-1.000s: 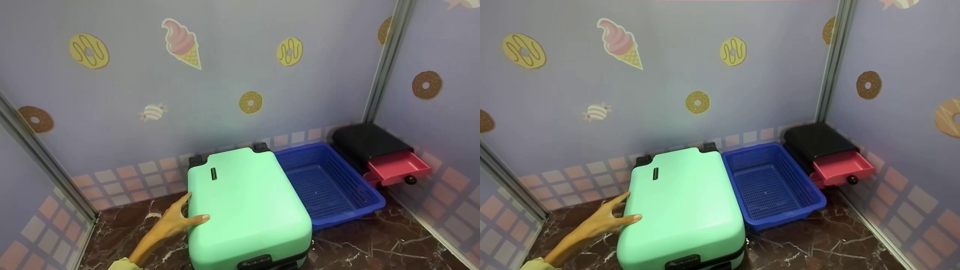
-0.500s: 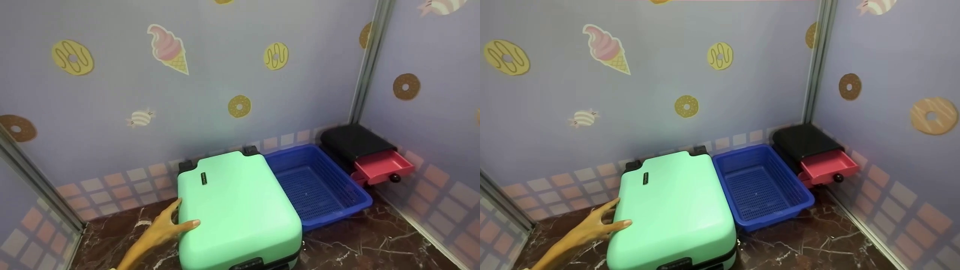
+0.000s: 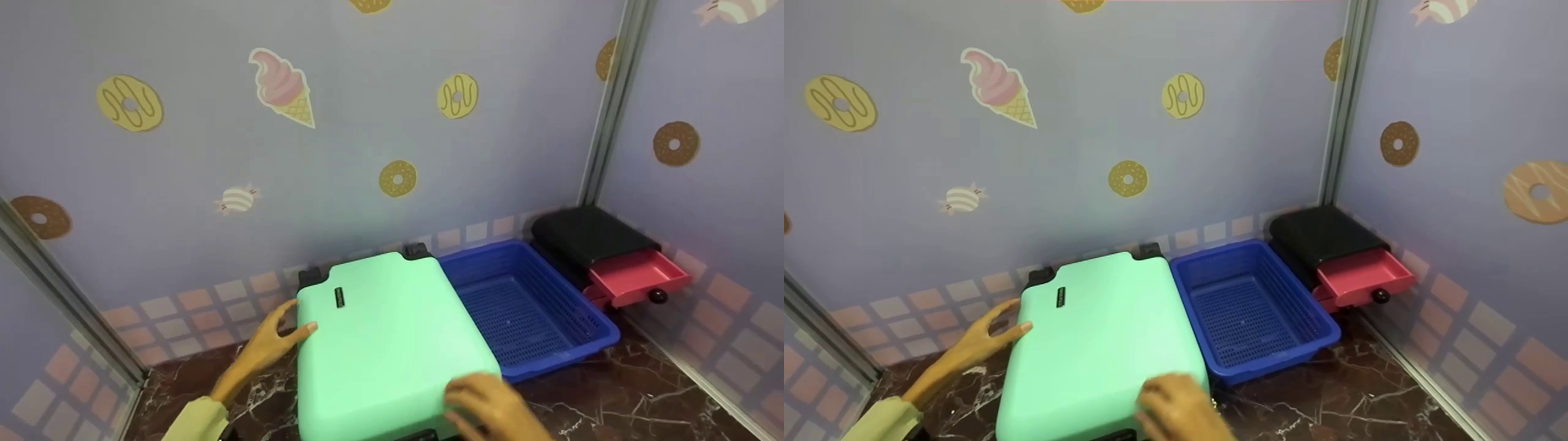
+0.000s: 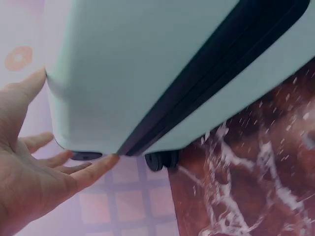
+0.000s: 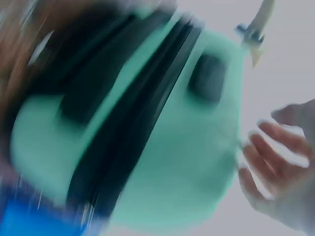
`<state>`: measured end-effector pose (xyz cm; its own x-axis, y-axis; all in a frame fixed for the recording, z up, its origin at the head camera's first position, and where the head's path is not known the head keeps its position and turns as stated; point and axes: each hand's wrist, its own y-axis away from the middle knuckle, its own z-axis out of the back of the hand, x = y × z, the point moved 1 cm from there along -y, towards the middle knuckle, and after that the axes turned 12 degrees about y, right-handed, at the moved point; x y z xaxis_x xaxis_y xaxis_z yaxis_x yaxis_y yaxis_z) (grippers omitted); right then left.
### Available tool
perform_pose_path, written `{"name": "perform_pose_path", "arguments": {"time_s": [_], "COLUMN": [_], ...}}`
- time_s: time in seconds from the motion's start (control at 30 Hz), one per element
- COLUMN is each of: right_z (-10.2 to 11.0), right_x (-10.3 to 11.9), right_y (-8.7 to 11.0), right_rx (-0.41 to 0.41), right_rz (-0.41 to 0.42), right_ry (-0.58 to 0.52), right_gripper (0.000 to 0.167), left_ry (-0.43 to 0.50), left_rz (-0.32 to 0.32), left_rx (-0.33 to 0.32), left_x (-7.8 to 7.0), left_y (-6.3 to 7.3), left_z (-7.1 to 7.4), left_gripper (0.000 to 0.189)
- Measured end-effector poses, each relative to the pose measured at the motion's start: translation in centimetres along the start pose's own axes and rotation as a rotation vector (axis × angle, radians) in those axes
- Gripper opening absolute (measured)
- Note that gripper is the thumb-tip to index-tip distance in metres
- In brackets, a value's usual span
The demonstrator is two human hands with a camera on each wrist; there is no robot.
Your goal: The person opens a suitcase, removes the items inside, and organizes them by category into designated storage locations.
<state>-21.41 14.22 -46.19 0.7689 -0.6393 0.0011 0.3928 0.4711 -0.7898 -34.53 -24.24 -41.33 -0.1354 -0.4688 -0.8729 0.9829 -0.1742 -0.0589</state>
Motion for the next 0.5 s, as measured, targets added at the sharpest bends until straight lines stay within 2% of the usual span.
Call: {"name": "perform_pose_path", "arguments": {"time_s": [0.03,0.13,0.23,0.4,0.5], "right_z": [0.4,1.2,1.0,0.4,0.4], "right_x": [-0.9,-2.3,-2.7,-2.6,-2.6], "right_y": [0.3,1.2,2.1,2.6,2.5], "right_rx": [-0.093,-0.01,0.07,0.08,0.08], "right_rz": [0.019,-0.201,-0.319,-0.297,-0.299], "right_ry": [0.123,0.17,0.129,0.14,0.154], "right_gripper": [0.023,0.046,0.067,0.084,0.085], "left_ry": [-0.002,-0.005,-0.024,-0.015,0.004], "left_rz": [-0.009,-0.026,-0.028,0.023,0.054], "left_rx": [0.006,0.018,0.047,0.134,0.176], "left_x": [0.1,0.3,0.3,0.6,0.8], "left_y": [-0.6,-2.0,-3.3,-5.0,-5.8], "left_z": [0.0,0.3,0.5,1.1,1.5], "left_gripper": [0.084,0.082,0.081,0.09,0.097]}}
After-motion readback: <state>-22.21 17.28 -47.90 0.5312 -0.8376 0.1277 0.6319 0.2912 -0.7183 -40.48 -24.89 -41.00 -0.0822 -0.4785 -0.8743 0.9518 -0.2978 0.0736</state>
